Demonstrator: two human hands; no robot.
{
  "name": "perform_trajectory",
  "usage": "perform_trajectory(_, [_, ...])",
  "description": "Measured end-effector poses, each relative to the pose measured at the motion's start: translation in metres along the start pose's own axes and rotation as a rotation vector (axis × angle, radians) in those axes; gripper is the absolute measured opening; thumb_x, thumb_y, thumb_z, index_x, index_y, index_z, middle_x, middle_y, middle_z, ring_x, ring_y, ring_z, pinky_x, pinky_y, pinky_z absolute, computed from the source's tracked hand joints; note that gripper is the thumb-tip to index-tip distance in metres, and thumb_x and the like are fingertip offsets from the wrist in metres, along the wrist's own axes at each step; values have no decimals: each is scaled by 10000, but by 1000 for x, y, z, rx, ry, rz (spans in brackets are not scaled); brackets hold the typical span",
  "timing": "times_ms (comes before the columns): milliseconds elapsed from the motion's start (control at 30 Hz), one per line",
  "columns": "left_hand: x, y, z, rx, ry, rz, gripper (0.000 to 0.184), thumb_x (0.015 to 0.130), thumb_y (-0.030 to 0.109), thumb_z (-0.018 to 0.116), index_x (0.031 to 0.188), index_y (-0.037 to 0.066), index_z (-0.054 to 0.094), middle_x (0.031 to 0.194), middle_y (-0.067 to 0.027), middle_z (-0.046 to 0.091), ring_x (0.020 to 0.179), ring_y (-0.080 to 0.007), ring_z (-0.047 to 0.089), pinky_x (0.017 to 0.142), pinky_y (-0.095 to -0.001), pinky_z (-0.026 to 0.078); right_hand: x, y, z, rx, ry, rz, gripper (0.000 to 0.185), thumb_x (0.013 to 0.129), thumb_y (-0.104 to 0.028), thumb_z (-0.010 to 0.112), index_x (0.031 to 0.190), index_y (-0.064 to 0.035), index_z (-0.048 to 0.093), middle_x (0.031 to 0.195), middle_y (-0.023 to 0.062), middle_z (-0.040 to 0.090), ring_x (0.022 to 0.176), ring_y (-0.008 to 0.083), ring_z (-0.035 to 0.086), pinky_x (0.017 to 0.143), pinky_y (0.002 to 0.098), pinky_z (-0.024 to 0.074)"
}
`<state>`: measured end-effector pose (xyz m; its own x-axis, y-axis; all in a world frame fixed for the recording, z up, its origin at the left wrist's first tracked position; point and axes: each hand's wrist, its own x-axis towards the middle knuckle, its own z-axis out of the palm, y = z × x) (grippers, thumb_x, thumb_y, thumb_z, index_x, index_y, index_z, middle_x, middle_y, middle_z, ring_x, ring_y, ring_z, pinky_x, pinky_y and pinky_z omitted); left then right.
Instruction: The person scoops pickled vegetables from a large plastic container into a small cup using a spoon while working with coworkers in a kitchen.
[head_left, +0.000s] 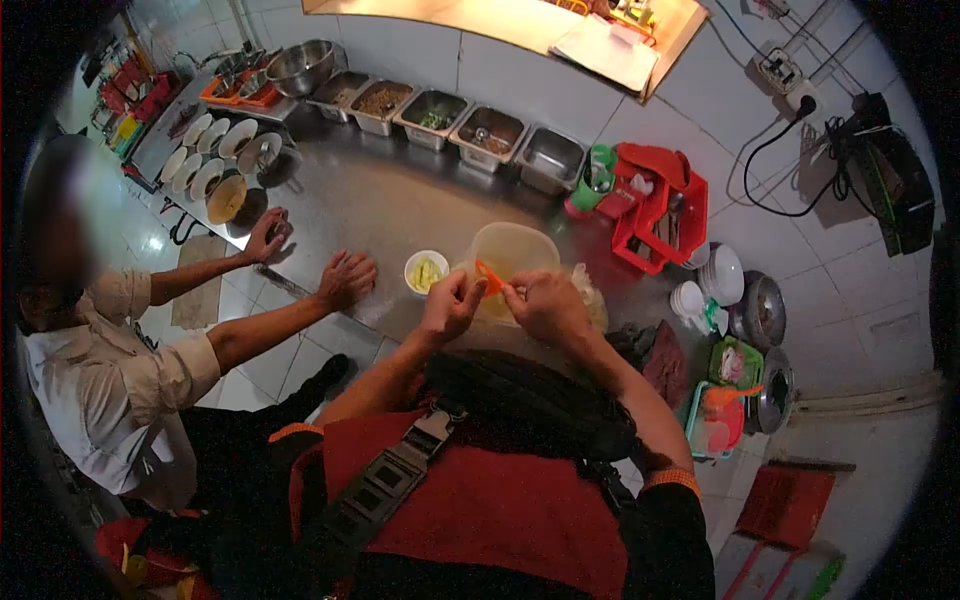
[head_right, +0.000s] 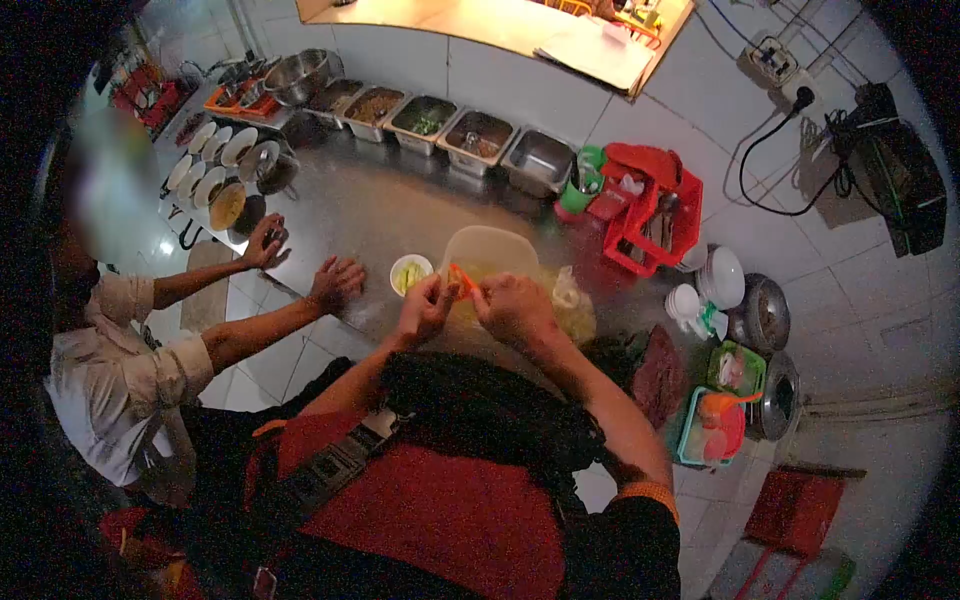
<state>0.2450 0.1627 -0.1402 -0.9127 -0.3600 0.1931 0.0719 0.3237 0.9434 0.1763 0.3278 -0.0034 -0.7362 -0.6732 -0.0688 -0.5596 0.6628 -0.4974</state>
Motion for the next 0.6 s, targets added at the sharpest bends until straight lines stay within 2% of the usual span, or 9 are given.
perform_trajectory(100, [2, 2, 4, -16, 73, -37, 461, 933, 378, 630, 683, 37, 447, 562, -54, 409, 547, -143, 382, 493, -328, 351, 3, 3, 8, -65, 32, -40, 283, 890, -297, 560, 848, -61, 709, 793, 195, 680, 759, 370, 675, 706, 471, 539])
perform_trajectory(233, [8, 1, 6, -6, 60, -64, 462, 940, 404, 598, 716, 13, 497, 570, -87, 454, 542, -162, 426, 510, -344, 373, 4, 2, 2, -71, 8, -39, 280, 889, -297, 567, 872, -60, 716, 812, 194, 684, 768, 374, 673, 707, 472, 537])
perform_trajectory(300, [7, 1, 6, -25, 72, -34, 467, 946, 418, 585, 736, 7, 518, 577, -91, 478, 552, -150, 439, 515, -341, 374, 3, 13, -1, 51, -1, -33, 288, 886, -301, 577, 908, -53, 722, 812, 197, 686, 764, 374, 672, 700, 471, 534])
perform_trajectory(367, [9, 0, 6, -52, 85, -37, 470, 948, 422, 582, 737, 7, 520, 580, -82, 487, 561, -141, 443, 519, -336, 375, 6, 37, 6, 51, 24, -106, 286, 881, -287, 600, 965, -42, 724, 802, 196, 688, 733, 348, 680, 678, 436, 536])
perform_trajectory(433, [10, -13, 10, -85, 91, -44, 474, 951, 427, 578, 738, 7, 522, 584, -72, 495, 570, -131, 446, 523, -332, 377, 5, 51, 10, 228, 105, -123, 245, 879, -233, 649, 976, -23, 729, 705, 157, 686, 610, 190, 664, 582, 324, 505])
perform_trajectory(467, [11, -25, 15, -147, 84, -56, 472, 955, 429, 572, 749, 6, 536, 594, -56, 507, 583, -123, 452, 531, -324, 382, 0, 53, 9, 253, 80, -32, 243, 888, -221, 650, 984, -11, 724, 674, 120, 679, 573, 121, 599, 545, 294, 471])
perform_trajectory(500, [13, -30, 19, -209, 73, -67, 471, 959, 432, 567, 760, 6, 549, 604, -41, 519, 596, -114, 458, 539, -316, 388, -3, 58, 14, 240, 85, -36, 243, 888, -221, 650, 984, -11, 724, 674, 120, 679, 573, 121, 599, 545, 294, 471])
perform_trajectory(533, [8, 7, 7, -200, 30, -136, 452, 970, 421, 554, 801, 2, 579, 642, -21, 539, 624, -104, 468, 572, -295, 408, -2, 66, 24, 278, 87, -46, 238, 889, -213, 648, 986, -10, 723, 658, 107, 667, 556, 110, 571, 527, 291, 452])
perform_trajectory(600, [10, -14, 11, -214, 5, -141, 446, 977, 434, 538, 852, 9, 588, 715, -17, 565, 670, -96, 487, 599, -281, 415, -3, 74, 34, 336, 100, -65, 246, 897, -212, 644, 987, 4, 720, 624, 61, 633, 536, 84, 511, 491, 287, 408])
